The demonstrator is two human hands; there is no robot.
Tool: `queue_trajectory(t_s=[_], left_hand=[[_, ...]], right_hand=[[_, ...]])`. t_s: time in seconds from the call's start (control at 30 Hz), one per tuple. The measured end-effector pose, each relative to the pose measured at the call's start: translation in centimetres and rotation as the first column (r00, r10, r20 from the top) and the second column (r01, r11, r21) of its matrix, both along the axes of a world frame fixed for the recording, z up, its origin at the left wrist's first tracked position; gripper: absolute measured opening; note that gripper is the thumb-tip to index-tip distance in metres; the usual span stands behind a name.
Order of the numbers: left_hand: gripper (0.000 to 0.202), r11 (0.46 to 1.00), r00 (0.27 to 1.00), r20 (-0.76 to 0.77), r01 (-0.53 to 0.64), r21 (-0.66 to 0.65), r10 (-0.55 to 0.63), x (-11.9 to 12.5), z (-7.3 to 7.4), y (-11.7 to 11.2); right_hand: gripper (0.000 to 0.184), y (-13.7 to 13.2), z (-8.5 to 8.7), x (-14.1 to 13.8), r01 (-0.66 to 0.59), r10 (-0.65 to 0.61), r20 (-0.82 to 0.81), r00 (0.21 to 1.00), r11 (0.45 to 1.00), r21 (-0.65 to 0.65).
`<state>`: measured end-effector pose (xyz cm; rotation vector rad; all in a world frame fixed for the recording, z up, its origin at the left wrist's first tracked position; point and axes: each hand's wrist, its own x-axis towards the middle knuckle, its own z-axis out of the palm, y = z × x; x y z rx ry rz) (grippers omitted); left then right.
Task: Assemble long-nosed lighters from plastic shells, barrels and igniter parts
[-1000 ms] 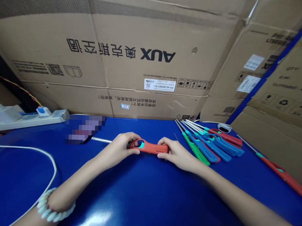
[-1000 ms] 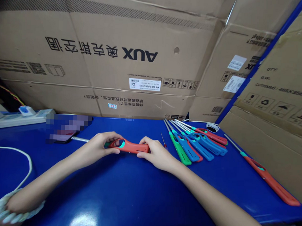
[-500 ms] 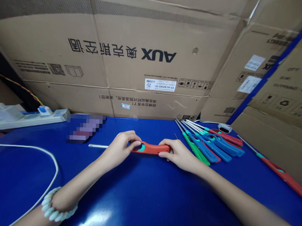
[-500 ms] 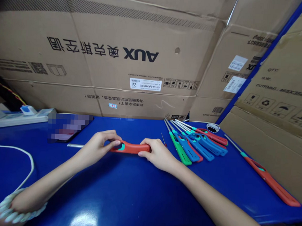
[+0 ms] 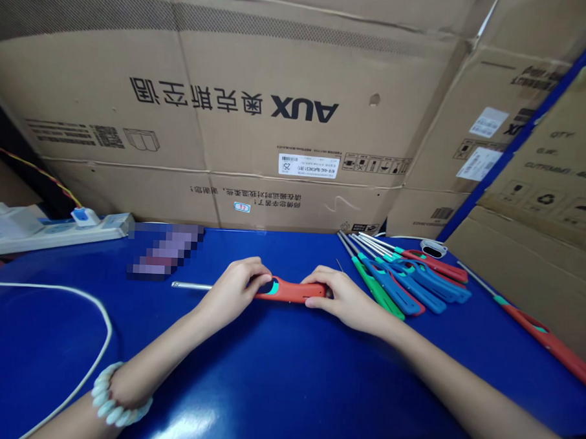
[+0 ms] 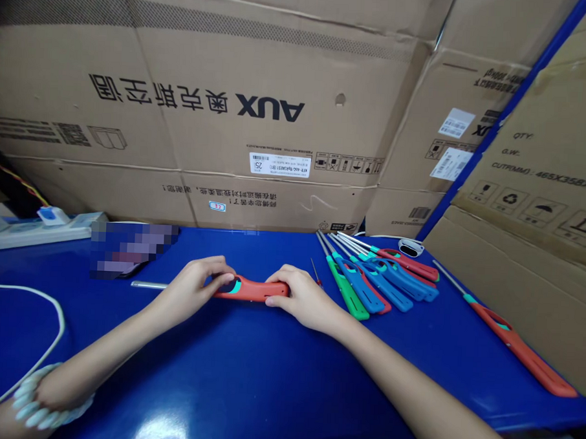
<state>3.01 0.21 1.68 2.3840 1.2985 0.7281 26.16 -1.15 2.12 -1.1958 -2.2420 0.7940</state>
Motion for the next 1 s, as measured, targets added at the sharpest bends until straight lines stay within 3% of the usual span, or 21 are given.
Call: queue_trajectory(t_s=[0.17, 0.27, 0.47, 0.57, 0.63, 0.73, 0.83, 1.0], left_hand=[[0.032, 1.0, 0.995, -0.101, 0.0, 0.019, 0.002, 0.2, -1.1, -0.1], [0.032, 1.0, 0.978, -0.21, -0.003, 0.031, 0.009, 0.3, -1.5, -0.2], [0.028, 0.988, 0.861, -0.509, 0.071, 0.136, 0.009, 0.5, -0.7, -0.7], [0.022, 0.965, 0.891, -0.454, 0.117, 0.234, 0.002, 1.0, -0.7, -1.3], [0.021, 0.947, 0.926, -0.37, 0.177, 0.268, -0.068, 1.5, -1.0, -1.8], [0.02, 0.931, 0.918, -0.357, 0.271, 0.245, -0.173, 2.2, -1.5, -2.3], [0.015, 0.939, 0.905, -0.379, 0.281, 0.197, -0.192, 2.6, -1.9, -2.5], [0.007, 0.956, 0.925, -0.323, 0.256, 0.143, -0.2, 2.6, -1.9, -2.4]], right_hand=[[0.026, 0.0, -0.1, 0.1, -0.017, 0.02, 0.059, 0.998, 0.999, -0.047], [0.025, 0.1, -0.6, 0.2, -0.03, 0.031, 0.097, 0.995, 1.0, -0.003], [0.02, 0.2, -1.5, 0.1, -0.121, 0.094, 0.19, 0.977, 0.984, 0.132], [0.02, 0.0, -1.7, -0.1, -0.135, 0.097, 0.21, 0.973, 0.975, 0.174], [0.021, -0.1, -1.7, -0.3, -0.138, 0.097, 0.221, 0.97, 0.974, 0.181], [0.021, 0.0, -1.3, -0.1, -0.176, 0.139, 0.222, 0.965, 0.973, 0.152], [0.014, 0.8, -0.5, 0.8, -0.199, 0.183, 0.162, 0.97, 0.976, 0.086], [0.017, 2.5, 0.4, 3.0, 0.022, -0.07, 0.202, 0.977, 0.973, 0.229]])
